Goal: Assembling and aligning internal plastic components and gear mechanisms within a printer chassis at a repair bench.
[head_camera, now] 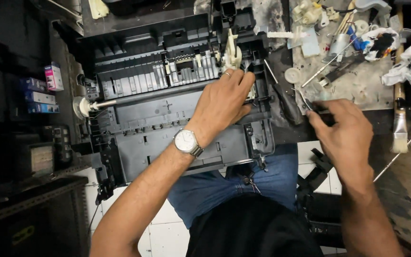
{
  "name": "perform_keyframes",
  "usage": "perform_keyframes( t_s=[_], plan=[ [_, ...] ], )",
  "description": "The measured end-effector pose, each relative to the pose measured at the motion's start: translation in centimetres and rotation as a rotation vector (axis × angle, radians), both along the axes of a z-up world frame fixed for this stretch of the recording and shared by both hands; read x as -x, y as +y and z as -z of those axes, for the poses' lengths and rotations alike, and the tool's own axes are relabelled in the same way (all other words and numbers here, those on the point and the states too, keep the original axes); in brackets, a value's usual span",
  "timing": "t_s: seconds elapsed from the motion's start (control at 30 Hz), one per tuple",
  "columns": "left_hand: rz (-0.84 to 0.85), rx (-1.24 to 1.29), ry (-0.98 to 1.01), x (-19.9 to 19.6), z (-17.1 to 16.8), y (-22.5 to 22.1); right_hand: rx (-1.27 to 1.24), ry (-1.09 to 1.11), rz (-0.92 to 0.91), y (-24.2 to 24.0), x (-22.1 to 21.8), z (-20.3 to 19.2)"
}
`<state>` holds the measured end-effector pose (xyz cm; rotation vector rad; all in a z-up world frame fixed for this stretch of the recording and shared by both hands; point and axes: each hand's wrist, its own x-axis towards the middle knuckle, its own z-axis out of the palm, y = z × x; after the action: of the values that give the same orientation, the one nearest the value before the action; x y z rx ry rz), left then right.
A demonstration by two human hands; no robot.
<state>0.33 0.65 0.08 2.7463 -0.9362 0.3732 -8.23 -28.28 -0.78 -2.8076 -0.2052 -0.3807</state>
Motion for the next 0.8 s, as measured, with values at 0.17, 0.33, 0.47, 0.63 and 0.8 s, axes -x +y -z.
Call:
perform_keyframes(
  t_s=[0.17,0.33,0.47,0.63,0.8],
  plan=[
    [0.036,-0.017,0.045,-0.2,0.4,0.2,-0.021,0.053,0.006,0.2,-0.2,0.3],
    [0.043,0.016,0.087,-0.2,0.1,0.3,-0.128,0.102,0.014,0.6,0.6,-2.4],
    [0.051,-0.006,0.074,-0.2,-0.2,0.2,-0.327,0.321,0.079,2.2,1.2,-5.4],
    [0.052,-0.032,0.049,-0.2,-0.5,0.1,-0.392,0.399,0.117,2.7,0.8,-6.7],
    [0.046,-0.047,0.083,-0.2,-0.6,0.0,-0.215,0.193,0.020,0.3,0.4,-5.4]
  ],
)
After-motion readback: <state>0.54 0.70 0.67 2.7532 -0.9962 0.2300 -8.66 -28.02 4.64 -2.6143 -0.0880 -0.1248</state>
